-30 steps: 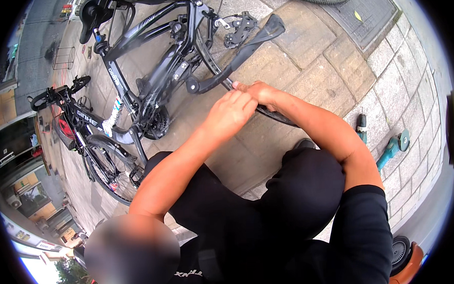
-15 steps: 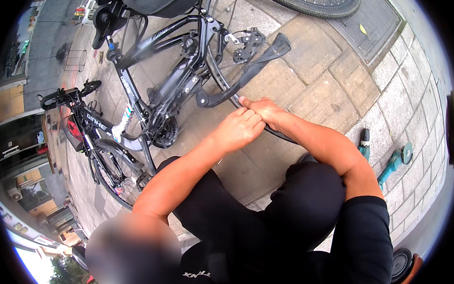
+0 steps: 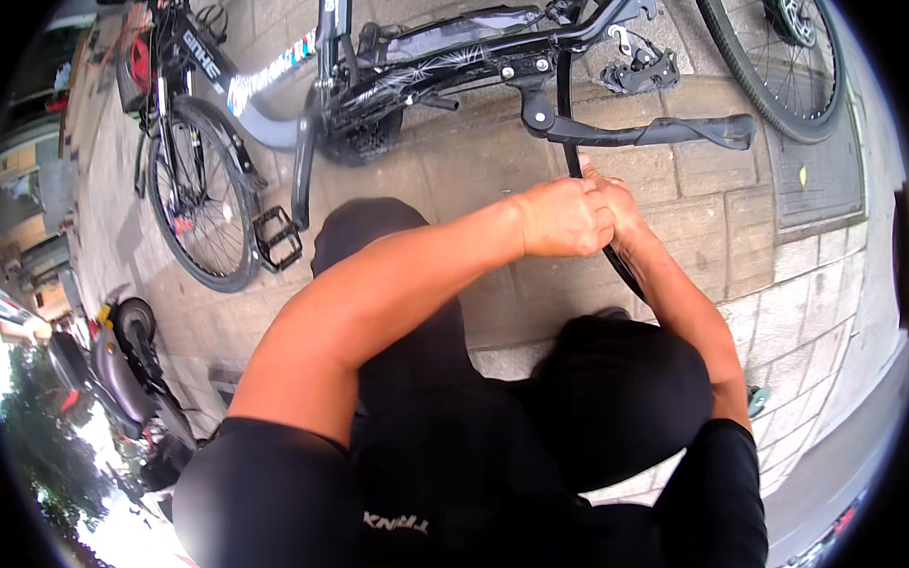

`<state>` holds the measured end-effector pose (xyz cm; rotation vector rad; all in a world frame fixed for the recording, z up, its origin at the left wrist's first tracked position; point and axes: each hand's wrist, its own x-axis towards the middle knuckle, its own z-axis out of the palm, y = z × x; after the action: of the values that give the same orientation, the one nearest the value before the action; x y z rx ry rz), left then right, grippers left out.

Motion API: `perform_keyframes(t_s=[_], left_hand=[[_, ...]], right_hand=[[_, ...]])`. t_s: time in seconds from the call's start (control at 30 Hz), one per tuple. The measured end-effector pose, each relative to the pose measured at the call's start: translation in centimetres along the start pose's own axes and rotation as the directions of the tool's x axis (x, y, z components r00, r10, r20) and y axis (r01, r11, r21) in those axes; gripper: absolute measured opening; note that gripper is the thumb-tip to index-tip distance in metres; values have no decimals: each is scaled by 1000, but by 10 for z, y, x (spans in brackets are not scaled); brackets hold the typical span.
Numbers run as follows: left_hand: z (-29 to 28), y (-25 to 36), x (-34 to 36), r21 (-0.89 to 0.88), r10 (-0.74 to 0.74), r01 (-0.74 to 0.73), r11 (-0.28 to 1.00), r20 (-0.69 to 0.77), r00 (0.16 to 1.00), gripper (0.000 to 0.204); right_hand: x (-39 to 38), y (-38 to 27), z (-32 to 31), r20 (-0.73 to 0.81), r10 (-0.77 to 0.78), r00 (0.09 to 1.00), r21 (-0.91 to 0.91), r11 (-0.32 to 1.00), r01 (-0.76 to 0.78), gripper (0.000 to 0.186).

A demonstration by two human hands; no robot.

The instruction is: The person removes a bicycle mudguard, measures it against the frame, and uses a cordless angle grinder to cut and trim the mudguard. After grinding, the person reattaches the modified mudguard to the bicycle frame.

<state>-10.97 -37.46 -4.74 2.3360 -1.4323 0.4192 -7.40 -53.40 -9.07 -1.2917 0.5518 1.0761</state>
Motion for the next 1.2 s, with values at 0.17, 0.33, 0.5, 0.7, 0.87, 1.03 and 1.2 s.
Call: perform_keyframes(t_s=[0.17,0.33,0.5,0.7,0.87,1.03,1.2], left_hand=[[16,-18,6,38,-46,45,998,33,998,11],[-3,-9,7,-107,-109,118,987,84,990,21],[-53,13,1,-273,-475,585,764,376,795,31],[-39,-45,5,-137,-675,933,-333,726,-134,68],[-15,-57,13,-299,-770,871,-389,625,-129,80],[13,-61,-21,-676,-692,190,-711,721,-24,72],[86,-80,-46,-658,-685,-188,-729,705,187,48]], right_hand=[[15,-19,-7,-95,-118,988,-113,988,107,50],[21,-14,-17,-94,-101,990,-50,994,97,62],[32,-19,-12,26,-106,994,-158,981,109,55],[50,-21,-23,77,-133,988,-221,964,147,53],[53,-20,-25,113,-187,976,-272,939,211,55],[24,-24,-24,154,-166,974,-317,925,208,54],[-2,-45,-20,207,-176,962,-560,785,264,58]])
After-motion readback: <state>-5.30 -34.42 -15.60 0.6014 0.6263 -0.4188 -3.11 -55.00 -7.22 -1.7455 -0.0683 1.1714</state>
